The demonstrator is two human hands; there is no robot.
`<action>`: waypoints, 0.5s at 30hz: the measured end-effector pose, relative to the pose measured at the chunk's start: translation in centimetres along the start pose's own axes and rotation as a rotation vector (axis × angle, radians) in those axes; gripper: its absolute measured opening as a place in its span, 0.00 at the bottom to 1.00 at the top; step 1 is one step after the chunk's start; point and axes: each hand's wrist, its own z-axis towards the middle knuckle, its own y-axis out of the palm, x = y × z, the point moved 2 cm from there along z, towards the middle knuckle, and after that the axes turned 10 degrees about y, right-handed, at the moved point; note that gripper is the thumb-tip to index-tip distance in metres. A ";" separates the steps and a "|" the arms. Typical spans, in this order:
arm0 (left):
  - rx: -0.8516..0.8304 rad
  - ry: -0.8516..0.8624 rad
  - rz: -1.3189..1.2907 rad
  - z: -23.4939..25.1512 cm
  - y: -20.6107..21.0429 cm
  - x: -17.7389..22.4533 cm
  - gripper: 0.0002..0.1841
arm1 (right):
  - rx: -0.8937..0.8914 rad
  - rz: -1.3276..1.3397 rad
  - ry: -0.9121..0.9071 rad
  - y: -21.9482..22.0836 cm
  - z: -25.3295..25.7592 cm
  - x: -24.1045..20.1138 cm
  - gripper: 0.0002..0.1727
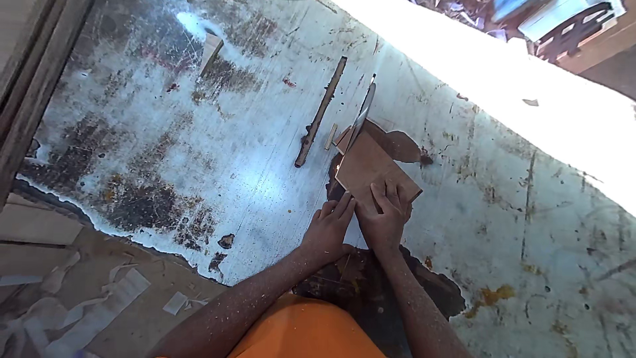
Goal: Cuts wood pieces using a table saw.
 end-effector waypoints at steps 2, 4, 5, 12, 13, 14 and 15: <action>0.010 0.007 -0.007 0.2 -0.1 -0.2 0.62 | 0.000 -0.002 0.011 0.1 0.2 -0.2 0.38; 0.005 0.008 -0.010 0.5 -0.2 -0.5 0.62 | 0.003 -0.012 0.026 0.4 0.3 -0.3 0.39; 0.004 0.011 -0.009 0.6 -0.3 -0.5 0.62 | 0.006 -0.016 0.035 0.5 0.4 -0.4 0.39; 0.033 0.022 -0.019 1.1 -0.6 -1.2 0.63 | 0.046 -0.028 0.096 1.1 0.1 -1.8 0.37; 0.034 0.023 -0.023 1.1 -0.6 -1.3 0.63 | 0.048 -0.030 0.111 1.2 0.0 -2.1 0.37; 0.036 0.026 -0.032 1.1 -0.8 -1.3 0.63 | 0.048 -0.034 0.127 1.4 -0.1 -2.4 0.37; 0.039 0.031 -0.041 1.0 -0.9 -1.3 0.63 | 0.044 -0.037 0.141 1.5 -0.2 -2.7 0.37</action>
